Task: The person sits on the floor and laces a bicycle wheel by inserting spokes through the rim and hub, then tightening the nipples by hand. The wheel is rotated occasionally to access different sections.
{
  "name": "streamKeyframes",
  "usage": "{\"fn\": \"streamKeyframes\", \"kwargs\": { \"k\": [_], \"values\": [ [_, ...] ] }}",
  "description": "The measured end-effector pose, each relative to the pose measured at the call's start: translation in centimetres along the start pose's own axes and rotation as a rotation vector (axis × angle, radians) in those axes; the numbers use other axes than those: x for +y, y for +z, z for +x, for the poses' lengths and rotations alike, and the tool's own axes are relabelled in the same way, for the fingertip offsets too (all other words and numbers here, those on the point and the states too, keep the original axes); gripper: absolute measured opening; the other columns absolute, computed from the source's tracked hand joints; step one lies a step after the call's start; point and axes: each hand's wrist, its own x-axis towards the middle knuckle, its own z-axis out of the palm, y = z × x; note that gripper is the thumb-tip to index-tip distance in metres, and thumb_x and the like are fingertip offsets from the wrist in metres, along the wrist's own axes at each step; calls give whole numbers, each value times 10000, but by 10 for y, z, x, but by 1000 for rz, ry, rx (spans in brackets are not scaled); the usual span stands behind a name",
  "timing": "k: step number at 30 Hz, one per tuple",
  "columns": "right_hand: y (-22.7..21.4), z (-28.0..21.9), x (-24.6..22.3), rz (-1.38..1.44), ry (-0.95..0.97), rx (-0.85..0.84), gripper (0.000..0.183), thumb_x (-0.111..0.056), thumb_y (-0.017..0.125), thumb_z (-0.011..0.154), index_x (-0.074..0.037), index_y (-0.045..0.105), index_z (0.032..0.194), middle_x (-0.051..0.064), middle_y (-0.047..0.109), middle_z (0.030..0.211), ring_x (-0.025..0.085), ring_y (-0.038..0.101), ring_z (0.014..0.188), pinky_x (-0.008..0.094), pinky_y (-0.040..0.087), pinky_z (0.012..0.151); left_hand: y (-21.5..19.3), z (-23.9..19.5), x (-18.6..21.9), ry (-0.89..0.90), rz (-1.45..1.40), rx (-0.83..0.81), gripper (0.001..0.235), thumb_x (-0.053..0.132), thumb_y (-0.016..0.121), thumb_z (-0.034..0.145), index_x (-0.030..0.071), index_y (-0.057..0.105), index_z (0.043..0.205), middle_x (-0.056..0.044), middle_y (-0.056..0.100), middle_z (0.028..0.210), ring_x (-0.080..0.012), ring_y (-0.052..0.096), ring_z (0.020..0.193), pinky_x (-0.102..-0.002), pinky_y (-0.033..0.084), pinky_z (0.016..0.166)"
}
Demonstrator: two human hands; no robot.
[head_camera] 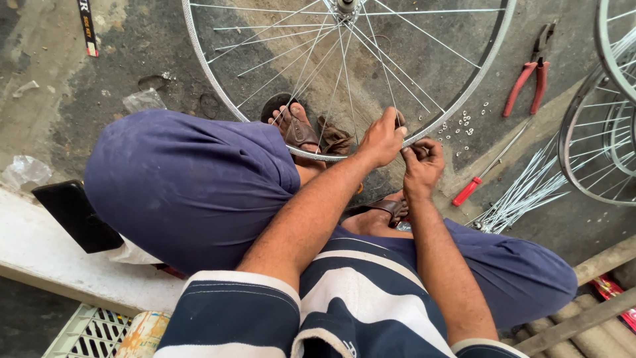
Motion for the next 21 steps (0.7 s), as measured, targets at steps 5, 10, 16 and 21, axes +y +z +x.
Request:
{"fn": "streamKeyframes", "kwargs": {
  "k": [5, 10, 16, 21],
  "values": [
    [4, 0, 6, 140, 116, 10, 164, -3, 642, 1020, 20, 649, 1182, 75, 704, 1093, 156, 698, 964, 307, 624, 859, 6, 8, 5, -131, 130, -58, 260, 285, 511, 1009, 60, 557, 1132, -151, 691, 1023, -307, 700, 966, -460, 528, 839],
    [7, -7, 10, -248, -79, 38, 165, 11, 643, 1013, 48, 681, 1169, 79, 722, 1008, 151, 699, 875, 299, 600, 800, 0, 13, -8, -46, 212, -106, 262, 250, 642, 862, 62, 715, 1030, -178, 744, 1052, -333, 712, 1018, -426, 536, 894],
    [9, -5, 9, -70, -5, 28, 172, 18, 667, 975, 50, 662, 1144, 80, 720, 1001, 147, 709, 865, 288, 607, 802, -11, 15, -12, -24, 191, -180, 302, 277, 702, 768, 45, 708, 961, -175, 749, 991, -317, 727, 963, -413, 560, 844],
    [12, -11, 3, -291, -60, 38, 168, -18, 646, 1010, 43, 654, 1166, 81, 711, 996, 150, 703, 865, 284, 601, 795, -13, 11, -9, -20, 171, -148, 305, 275, 710, 767, 29, 693, 948, -184, 743, 984, -318, 717, 944, -415, 557, 827]
  ]
}}
